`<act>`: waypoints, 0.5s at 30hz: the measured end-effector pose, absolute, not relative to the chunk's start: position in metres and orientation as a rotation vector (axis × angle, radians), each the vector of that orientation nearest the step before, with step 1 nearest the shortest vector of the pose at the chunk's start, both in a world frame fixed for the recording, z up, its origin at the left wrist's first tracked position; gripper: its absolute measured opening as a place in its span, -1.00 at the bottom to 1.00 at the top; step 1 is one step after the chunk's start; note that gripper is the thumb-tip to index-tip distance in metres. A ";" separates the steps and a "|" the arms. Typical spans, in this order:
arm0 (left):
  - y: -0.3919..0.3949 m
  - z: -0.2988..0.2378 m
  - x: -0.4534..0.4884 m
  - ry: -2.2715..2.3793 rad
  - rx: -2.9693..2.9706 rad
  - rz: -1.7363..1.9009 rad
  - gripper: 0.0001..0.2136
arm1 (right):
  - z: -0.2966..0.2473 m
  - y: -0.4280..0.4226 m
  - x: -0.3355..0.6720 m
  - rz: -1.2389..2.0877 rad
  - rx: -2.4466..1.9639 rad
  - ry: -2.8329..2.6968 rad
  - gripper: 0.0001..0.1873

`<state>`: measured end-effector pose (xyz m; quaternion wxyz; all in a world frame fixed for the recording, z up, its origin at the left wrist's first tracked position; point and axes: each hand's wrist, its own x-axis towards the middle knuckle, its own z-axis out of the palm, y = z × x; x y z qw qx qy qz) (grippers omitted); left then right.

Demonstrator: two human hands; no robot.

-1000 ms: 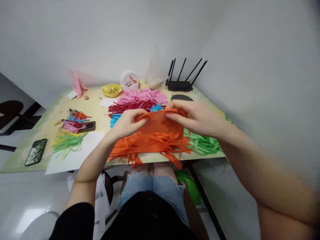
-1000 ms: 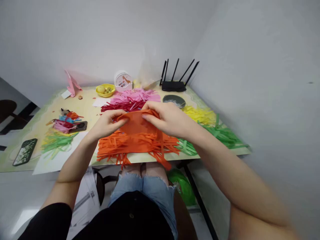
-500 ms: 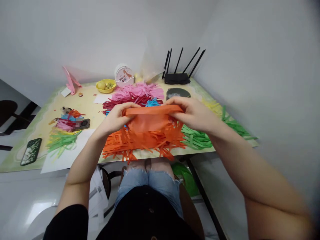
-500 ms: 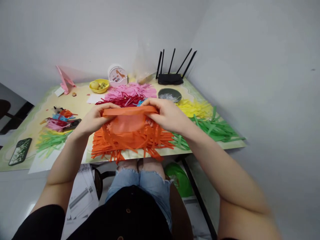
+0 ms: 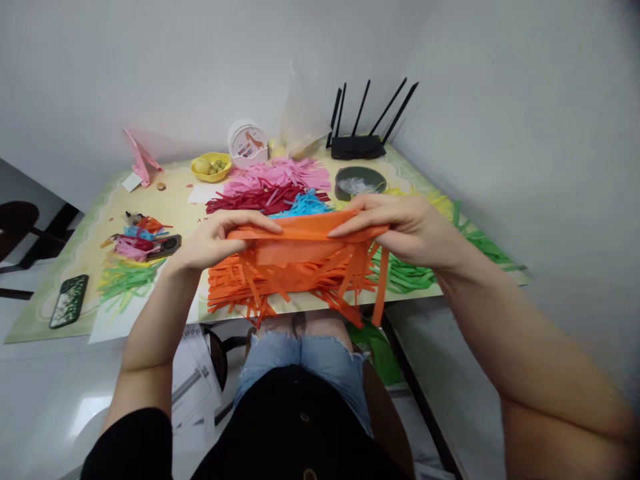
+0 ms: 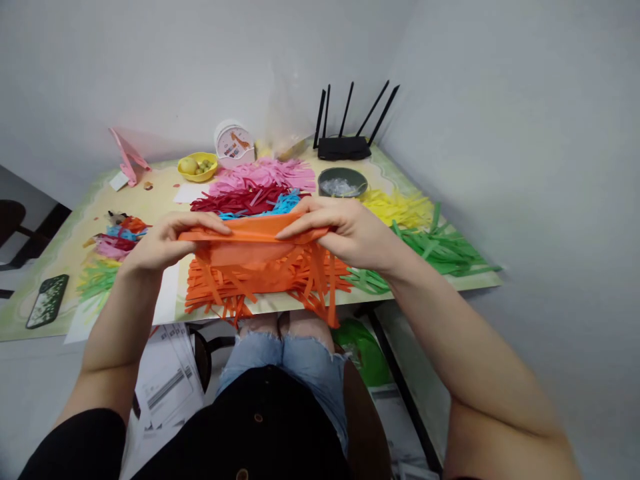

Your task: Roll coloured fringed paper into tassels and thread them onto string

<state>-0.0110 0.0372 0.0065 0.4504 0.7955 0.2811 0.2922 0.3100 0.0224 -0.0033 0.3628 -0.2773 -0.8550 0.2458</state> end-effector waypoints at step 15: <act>0.025 0.024 0.030 0.965 2.268 0.354 -0.74 | 0.021 0.011 0.310 0.762 -0.919 -2.324 -0.32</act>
